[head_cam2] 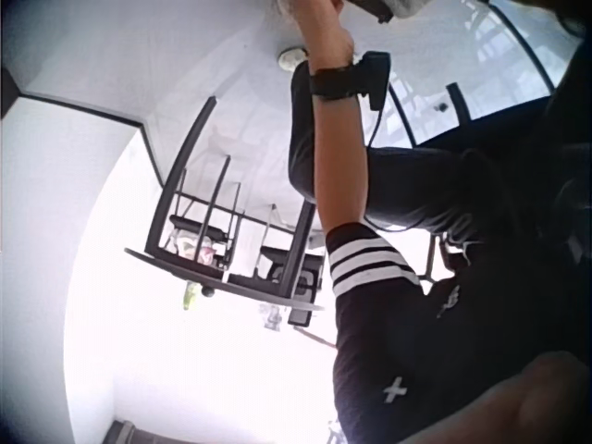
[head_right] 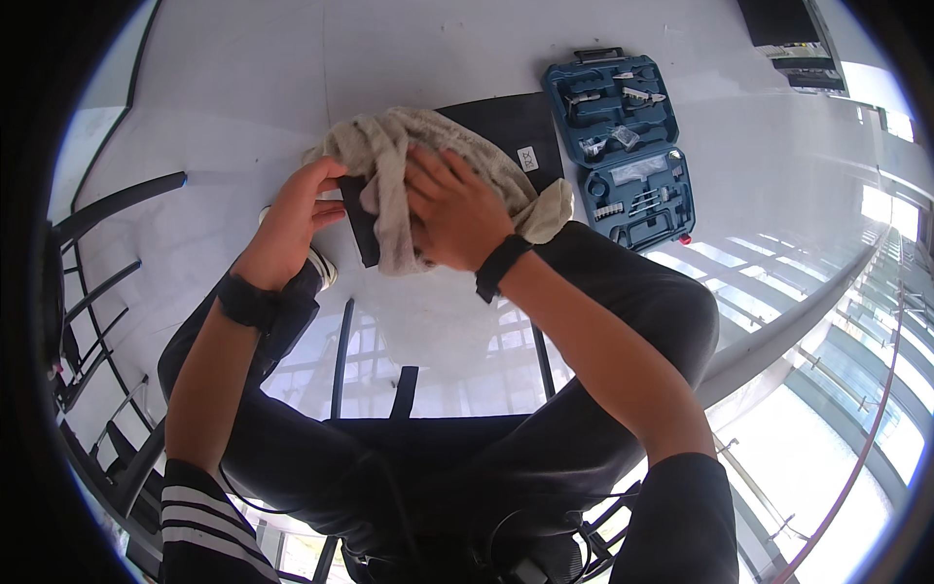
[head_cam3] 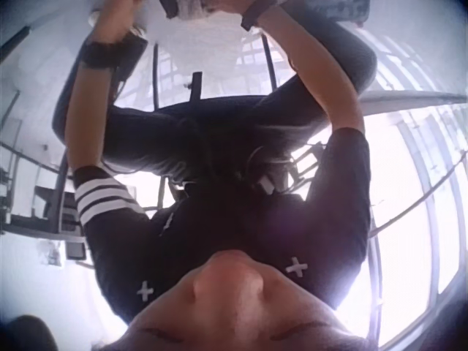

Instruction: The recorder unscrews a computer case, cleans computer components with a cloth, and organizes computer towers in an office.

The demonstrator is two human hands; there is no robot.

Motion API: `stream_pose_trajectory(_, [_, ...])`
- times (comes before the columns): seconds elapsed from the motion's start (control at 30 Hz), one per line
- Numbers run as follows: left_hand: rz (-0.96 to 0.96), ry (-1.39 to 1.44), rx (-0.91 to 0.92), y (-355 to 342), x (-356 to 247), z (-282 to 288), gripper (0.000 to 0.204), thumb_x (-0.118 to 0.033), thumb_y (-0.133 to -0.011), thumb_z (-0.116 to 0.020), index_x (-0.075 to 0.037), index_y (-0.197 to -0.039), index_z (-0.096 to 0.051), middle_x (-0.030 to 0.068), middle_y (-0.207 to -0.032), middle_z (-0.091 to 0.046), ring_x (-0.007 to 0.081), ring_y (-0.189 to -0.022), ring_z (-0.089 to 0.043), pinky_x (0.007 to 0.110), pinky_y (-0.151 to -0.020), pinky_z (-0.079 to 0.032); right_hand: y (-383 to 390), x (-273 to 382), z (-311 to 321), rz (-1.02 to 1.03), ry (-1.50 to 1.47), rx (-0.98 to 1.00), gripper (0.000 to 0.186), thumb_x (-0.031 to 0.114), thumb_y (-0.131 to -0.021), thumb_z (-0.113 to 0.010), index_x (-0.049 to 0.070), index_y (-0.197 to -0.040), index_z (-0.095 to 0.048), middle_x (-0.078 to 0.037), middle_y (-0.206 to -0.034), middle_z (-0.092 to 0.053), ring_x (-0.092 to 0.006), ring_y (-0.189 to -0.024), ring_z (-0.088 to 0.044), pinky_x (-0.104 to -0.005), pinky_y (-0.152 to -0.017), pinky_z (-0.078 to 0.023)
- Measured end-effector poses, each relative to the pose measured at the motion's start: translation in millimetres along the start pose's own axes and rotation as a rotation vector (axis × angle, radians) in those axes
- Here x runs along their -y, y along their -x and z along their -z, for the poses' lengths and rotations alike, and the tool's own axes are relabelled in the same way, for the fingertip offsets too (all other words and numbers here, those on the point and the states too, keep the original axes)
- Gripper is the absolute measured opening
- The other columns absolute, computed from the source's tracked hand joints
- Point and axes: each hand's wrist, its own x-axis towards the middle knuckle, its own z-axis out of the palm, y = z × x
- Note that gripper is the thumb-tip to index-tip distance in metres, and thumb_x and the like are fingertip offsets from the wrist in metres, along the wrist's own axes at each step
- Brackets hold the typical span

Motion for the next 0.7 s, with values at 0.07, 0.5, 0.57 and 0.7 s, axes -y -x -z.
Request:
stream_pose_trajectory(0.07, [-0.054, 0.014, -0.01, 8, -7, -5, 0.048, -0.042, -0.091, -0.057, -0.007, -0.124, -0.055, 0.0097, -0.126, -0.054, 0.0226, -0.111, -0.053, 0.036, -0.1, -0.04, 1, -27, 4, -0.086, 0.061, -0.062, 0.047, 0.026, -0.087, -0.056, 0.006, -0.13, -0.056, -0.009, -0.142, -0.049, -0.0247, -0.141, -0.034, -0.0468, -0.116, -0.024])
stream_pose_trajectory(0.5, [-0.811, -0.794, -0.184, -18, 8, -18, 0.056, -0.028, -0.086, -0.059, 0.002, -0.132, -0.05, 0.02, -0.14, -0.047, 0.036, -0.129, -0.044, 0.045, -0.105, -0.038, 14, 42, -8, 0.122, -0.046, 0.092, 0.04, 0.025, -0.083, -0.063, 0.003, -0.116, -0.064, -0.014, -0.135, -0.051, -0.0303, -0.139, -0.036, -0.0503, -0.118, -0.022])
stream_pose_trajectory(0.57, [-0.952, -0.978, -0.039, -9, 10, -27, 0.052, -0.026, -0.089, -0.057, 0.002, -0.133, -0.05, 0.0201, -0.143, -0.044, 0.0368, -0.138, -0.036, 0.045, -0.11, -0.035, 14, 43, -7, 0.124, -0.06, 0.101, 0.037, 0.026, -0.084, -0.063, 0.005, -0.114, -0.065, -0.012, -0.134, -0.052, -0.0268, -0.136, -0.039, -0.0484, -0.118, -0.025])
stream_pose_trajectory(0.7, [-0.954, -1.242, 0.03, -1, 27, -31, 0.067, -0.042, -0.092, -0.059, 0.003, -0.139, -0.044, 0.0218, -0.152, -0.033, 0.0358, -0.144, -0.027, 0.046, -0.115, -0.029, 6, 27, -1, 0.117, -0.327, -0.015, 0.03, 0.024, -0.086, -0.064, 0.008, -0.111, -0.066, -0.009, -0.13, -0.056, -0.0282, -0.13, -0.045, -0.0423, -0.112, -0.035])
